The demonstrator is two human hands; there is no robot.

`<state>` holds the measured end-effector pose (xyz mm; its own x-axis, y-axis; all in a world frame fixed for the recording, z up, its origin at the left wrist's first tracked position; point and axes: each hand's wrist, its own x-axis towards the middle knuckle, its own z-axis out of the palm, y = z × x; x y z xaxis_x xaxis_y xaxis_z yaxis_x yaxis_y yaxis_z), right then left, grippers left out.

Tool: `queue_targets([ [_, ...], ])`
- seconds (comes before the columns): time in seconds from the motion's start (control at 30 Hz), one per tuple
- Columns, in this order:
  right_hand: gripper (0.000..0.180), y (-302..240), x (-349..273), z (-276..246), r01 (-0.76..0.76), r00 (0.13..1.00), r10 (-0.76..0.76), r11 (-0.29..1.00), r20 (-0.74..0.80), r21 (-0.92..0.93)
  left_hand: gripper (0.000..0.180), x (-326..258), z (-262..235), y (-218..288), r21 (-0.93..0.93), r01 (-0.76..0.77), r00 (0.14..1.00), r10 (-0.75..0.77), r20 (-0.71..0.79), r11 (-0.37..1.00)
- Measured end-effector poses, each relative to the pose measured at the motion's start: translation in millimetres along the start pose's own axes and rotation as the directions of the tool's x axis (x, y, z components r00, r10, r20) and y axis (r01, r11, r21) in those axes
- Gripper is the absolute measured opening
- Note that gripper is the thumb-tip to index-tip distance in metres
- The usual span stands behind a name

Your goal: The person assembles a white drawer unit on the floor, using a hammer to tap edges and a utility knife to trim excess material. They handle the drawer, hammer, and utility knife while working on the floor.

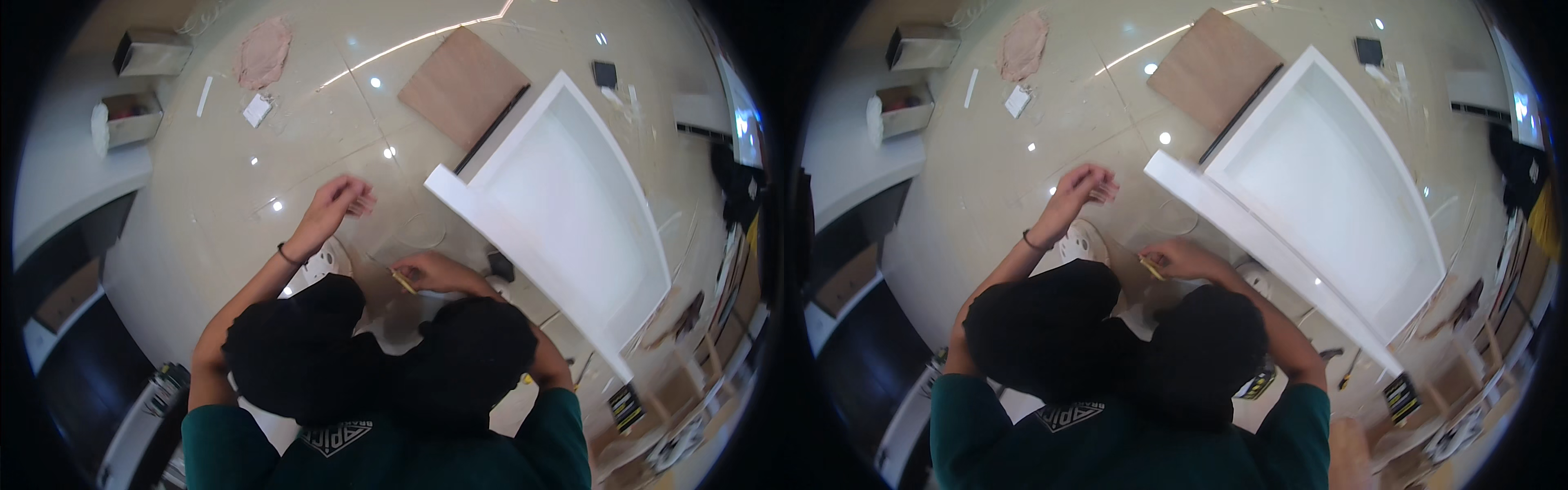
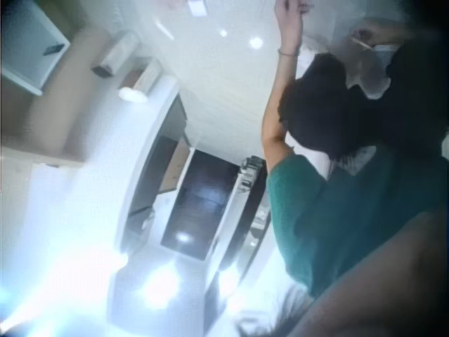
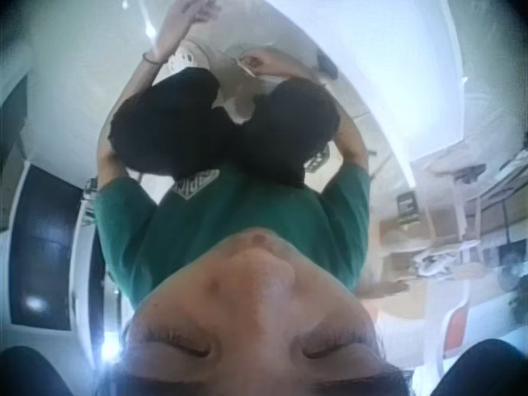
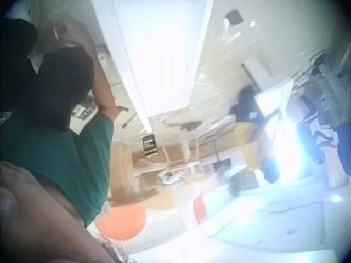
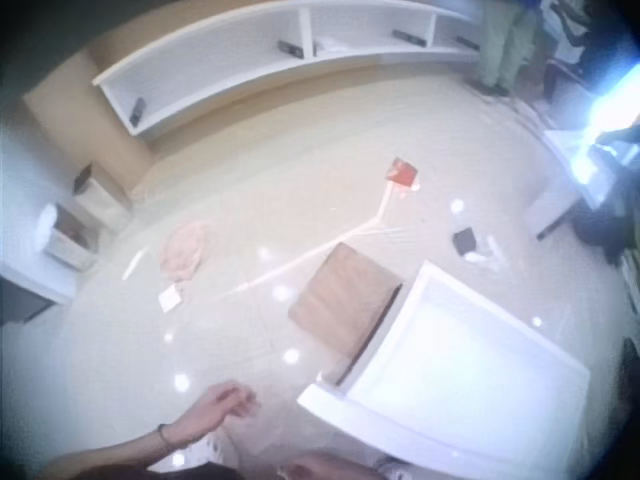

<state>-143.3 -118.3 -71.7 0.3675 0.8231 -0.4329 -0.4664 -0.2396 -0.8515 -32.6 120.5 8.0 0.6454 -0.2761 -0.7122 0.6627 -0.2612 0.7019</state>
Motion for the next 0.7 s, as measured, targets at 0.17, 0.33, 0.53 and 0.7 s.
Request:
queue_targets([
  [0.17,0.039,6.5,19.0,28.5,0.022,0.981,0.0,0.994,-0.194,0.11,0.046,20.6,21.2,67.0,-0.12,-0.234,0.905,0.262,0.335,0.965],
  [0.33,0.045,-1.4,-13.2,48.8,-0.104,0.88,0.157,0.985,-0.449,0.139,0.038,35.9,42.2,86.8,-0.05,-0.353,0.801,0.329,0.5,0.934],
  [0.53,0.041,-33.0,-48.2,63.6,-0.261,0.652,0.26,0.959,-0.712,0.112,0.022,65.0,44.7,95.7,0.027,-0.342,0.779,0.267,0.567,0.939],
  [0.7,0.042,-54.1,-42.7,78.4,-0.256,0.53,0.136,0.967,-0.837,-0.005,0.019,80.6,46.2,100.3,0.043,-0.343,0.719,0.233,0.655,0.938],
])
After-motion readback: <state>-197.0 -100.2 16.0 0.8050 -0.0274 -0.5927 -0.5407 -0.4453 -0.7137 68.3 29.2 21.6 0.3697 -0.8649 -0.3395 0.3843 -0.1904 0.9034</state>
